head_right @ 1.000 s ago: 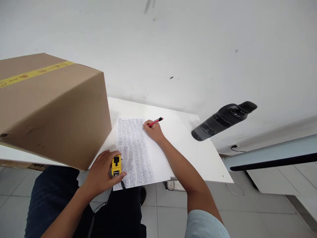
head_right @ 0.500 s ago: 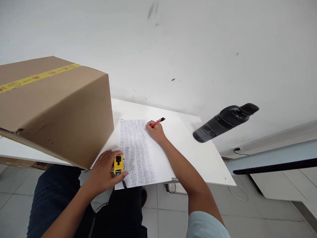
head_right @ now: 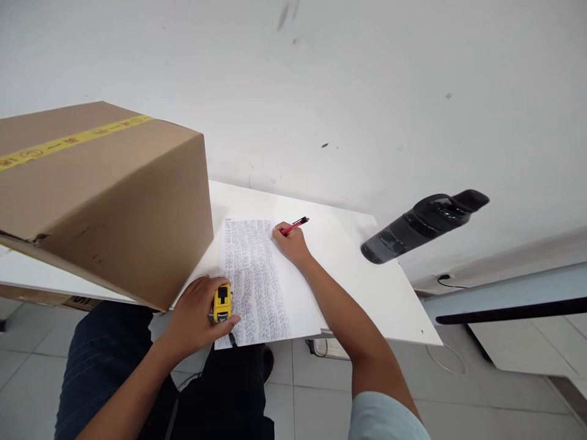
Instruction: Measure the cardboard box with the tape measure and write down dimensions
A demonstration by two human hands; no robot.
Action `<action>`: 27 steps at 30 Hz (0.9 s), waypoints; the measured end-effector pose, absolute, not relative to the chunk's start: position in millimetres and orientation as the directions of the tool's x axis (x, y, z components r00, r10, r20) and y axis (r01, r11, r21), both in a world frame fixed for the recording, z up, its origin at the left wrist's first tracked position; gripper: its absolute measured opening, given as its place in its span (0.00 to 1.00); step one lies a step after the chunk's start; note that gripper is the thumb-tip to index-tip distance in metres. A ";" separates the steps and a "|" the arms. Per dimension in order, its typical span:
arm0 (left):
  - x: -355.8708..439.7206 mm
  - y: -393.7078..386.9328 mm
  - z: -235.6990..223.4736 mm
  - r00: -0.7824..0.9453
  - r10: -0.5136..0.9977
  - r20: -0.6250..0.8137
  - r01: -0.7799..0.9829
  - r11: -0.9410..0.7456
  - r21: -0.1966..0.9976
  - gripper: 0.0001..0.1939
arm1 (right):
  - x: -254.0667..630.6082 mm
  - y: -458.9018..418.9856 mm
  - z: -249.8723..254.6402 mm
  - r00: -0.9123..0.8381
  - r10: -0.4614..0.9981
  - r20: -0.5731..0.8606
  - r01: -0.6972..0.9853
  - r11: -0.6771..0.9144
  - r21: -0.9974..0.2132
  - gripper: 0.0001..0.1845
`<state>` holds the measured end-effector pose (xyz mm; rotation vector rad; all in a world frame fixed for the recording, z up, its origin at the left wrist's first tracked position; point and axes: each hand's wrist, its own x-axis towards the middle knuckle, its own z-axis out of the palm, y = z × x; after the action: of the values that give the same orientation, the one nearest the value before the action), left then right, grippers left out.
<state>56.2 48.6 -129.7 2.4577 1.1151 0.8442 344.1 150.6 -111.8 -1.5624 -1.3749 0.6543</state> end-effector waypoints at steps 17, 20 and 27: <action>57.6 51.2 -131.6 0.517 0.716 0.469 0.552 -0.697 0.457 0.30 | 344.5 151.8 -111.5 0.284 0.939 0.193 0.534 0.012 -0.846 0.10; 58.0 46.7 -129.8 0.498 0.735 0.459 0.554 -0.678 0.484 0.31 | 341.2 149.0 -109.2 0.268 0.942 0.201 0.547 0.022 -0.837 0.09; 59.5 34.1 -126.8 0.499 0.793 0.350 0.538 -0.600 0.593 0.36 | 342.4 137.8 -111.2 0.235 0.956 0.175 0.530 0.025 -0.848 0.10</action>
<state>59.5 34.1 -126.8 2.3383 1.1019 0.8528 342.4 137.8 -111.2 -1.6276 -1.4142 0.6089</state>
